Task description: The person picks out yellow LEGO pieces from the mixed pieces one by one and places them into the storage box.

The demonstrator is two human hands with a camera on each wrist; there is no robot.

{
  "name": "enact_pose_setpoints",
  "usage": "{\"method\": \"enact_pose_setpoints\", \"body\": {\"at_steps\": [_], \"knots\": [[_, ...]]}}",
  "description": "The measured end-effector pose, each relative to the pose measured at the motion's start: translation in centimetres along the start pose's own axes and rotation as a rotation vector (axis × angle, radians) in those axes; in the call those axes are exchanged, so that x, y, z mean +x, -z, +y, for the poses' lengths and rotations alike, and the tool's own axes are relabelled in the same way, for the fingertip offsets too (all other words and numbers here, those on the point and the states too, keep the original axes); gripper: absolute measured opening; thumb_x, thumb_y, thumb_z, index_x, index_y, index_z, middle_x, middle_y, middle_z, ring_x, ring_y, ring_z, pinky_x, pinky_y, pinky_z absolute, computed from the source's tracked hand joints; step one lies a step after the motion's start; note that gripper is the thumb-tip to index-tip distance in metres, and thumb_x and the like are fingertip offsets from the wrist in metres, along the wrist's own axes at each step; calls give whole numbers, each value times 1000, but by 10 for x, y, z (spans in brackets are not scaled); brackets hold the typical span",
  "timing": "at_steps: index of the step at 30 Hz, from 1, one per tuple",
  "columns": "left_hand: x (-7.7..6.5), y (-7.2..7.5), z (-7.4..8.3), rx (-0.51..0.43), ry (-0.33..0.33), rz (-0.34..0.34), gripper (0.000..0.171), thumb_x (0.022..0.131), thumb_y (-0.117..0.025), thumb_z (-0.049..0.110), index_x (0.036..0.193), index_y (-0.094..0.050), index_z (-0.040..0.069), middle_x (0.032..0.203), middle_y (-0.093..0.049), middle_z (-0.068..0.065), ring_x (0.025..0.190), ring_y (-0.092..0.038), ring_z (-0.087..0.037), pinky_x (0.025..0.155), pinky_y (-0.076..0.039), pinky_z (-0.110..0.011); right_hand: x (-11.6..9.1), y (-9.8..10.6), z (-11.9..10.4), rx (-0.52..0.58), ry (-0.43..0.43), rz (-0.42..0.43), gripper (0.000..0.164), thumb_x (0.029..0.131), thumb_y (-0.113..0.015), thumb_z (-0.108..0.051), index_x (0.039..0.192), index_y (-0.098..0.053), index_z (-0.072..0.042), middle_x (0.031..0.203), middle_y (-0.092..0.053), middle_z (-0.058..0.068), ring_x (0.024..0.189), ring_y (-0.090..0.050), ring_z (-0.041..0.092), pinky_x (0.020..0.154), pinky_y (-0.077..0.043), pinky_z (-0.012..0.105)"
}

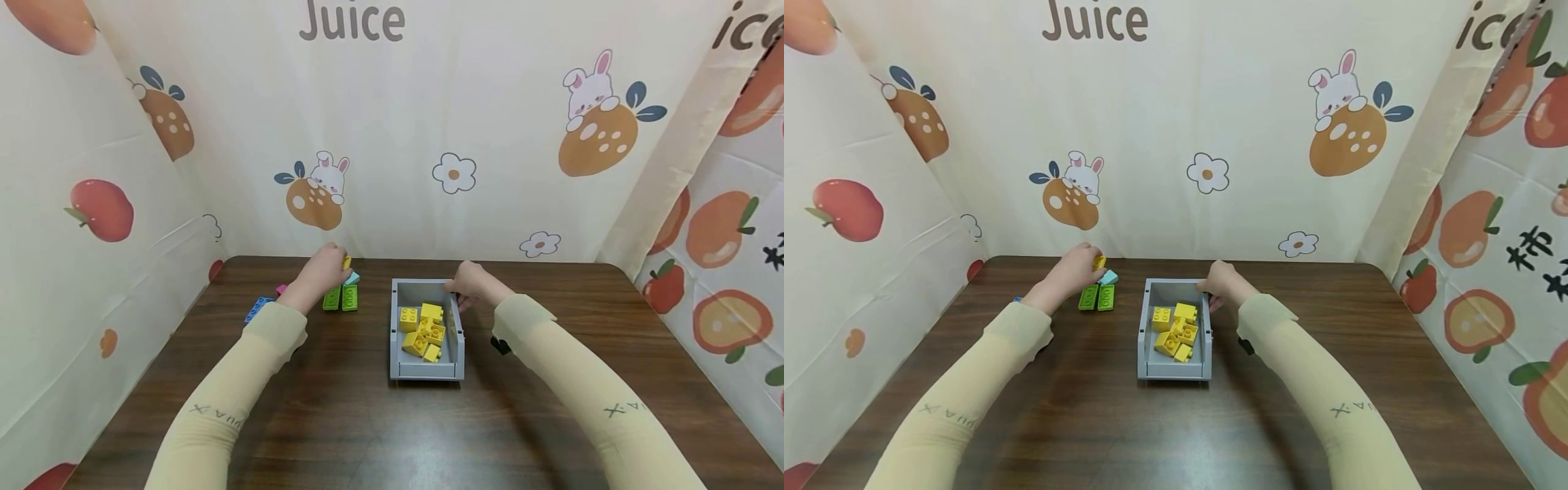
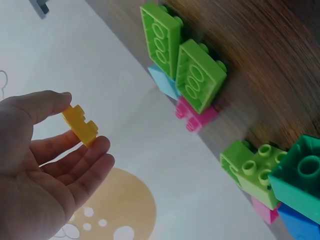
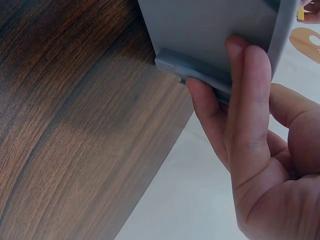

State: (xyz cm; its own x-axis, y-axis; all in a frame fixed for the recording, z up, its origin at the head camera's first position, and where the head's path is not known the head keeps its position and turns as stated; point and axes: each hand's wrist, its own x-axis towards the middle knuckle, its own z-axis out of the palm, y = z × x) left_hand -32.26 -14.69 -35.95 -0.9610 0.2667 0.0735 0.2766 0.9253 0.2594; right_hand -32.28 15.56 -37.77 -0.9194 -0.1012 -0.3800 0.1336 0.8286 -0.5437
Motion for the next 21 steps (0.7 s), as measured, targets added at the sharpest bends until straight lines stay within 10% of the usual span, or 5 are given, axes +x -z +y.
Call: {"method": "enact_pose_setpoints", "body": {"at_steps": [21], "knots": [[-29, 0, 51, 38, -129, 51, 42, 89, -64, 25, 121, -57, -2, 105, -59, -13, 87, -58, -21, 78, -54, -33, 0, 0, -1, -24, 3, 3, 31, 91, -61, -21, 69, -63, 1, 56, -59, 7, 45, -62, 14, 71, -57, 39]]}}
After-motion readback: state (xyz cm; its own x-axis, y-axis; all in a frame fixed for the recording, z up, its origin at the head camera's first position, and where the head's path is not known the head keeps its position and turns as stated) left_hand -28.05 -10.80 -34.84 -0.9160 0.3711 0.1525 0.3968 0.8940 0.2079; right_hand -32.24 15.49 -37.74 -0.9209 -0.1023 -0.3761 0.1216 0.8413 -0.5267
